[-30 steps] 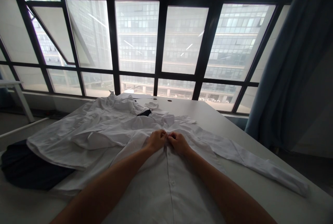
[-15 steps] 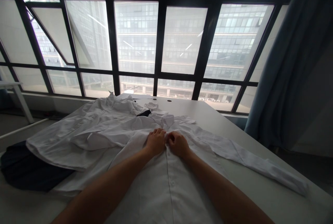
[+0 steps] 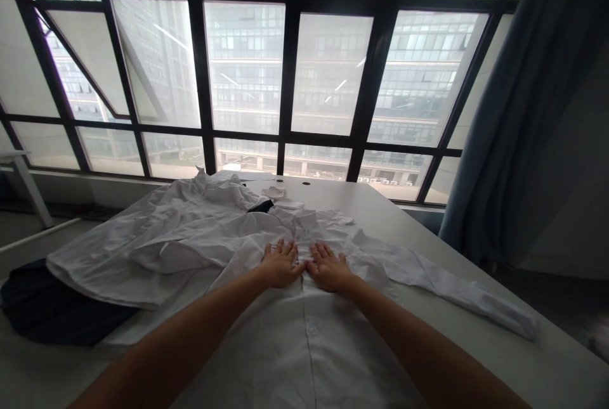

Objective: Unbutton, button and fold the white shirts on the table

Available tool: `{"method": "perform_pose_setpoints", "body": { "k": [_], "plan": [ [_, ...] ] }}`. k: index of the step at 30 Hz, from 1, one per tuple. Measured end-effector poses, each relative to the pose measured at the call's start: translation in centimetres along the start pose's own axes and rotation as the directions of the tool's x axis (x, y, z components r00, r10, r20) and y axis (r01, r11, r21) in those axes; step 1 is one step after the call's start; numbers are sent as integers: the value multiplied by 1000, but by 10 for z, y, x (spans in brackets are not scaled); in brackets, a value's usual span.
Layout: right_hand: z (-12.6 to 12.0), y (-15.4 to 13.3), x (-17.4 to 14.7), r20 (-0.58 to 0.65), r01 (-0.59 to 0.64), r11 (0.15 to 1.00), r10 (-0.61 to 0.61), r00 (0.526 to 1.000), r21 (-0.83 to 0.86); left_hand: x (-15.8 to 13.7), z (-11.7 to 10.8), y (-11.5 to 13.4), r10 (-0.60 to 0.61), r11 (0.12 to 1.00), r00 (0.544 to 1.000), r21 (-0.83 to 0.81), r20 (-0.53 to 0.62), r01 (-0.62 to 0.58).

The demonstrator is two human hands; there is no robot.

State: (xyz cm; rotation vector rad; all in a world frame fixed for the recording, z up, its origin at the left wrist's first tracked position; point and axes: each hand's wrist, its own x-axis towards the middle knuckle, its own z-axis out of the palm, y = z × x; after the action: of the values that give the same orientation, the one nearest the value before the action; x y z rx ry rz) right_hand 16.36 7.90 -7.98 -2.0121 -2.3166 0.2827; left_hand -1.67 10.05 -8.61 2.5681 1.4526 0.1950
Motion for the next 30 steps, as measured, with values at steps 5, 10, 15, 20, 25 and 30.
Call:
{"method": "perform_pose_setpoints", "body": {
  "k": [5, 10, 15, 20, 25, 30],
  "plan": [
    [-25, 8, 10, -38, 111, 994, -112, 993, -8, -6, -18, -16, 64, 998, 994, -1, 89, -65],
    [-44, 35, 60, -286, -90, 994, 104, 952, 61, 35, -49, -56, -74, 989, 979, 112, -191, 96],
    [-41, 62, 106, -298, -131, 988, 149, 943, 82, 73, -69, -92, -185, 956, 944, 172, -273, 237],
    [-42, 80, 139, -233, -82, 988, 112, 966, 134, 97, -80, -102, -206, 947, 961, 211, -186, 244],
    [-51, 89, 158, -118, -70, 994, 80, 990, 89, 112, -92, -104, -260, 940, 960, 202, -104, 276],
    [-69, 82, 148, -357, -154, 974, 204, 912, 164, 111, -115, -110, -236, 938, 952, 209, -196, 275]
  ]
}}
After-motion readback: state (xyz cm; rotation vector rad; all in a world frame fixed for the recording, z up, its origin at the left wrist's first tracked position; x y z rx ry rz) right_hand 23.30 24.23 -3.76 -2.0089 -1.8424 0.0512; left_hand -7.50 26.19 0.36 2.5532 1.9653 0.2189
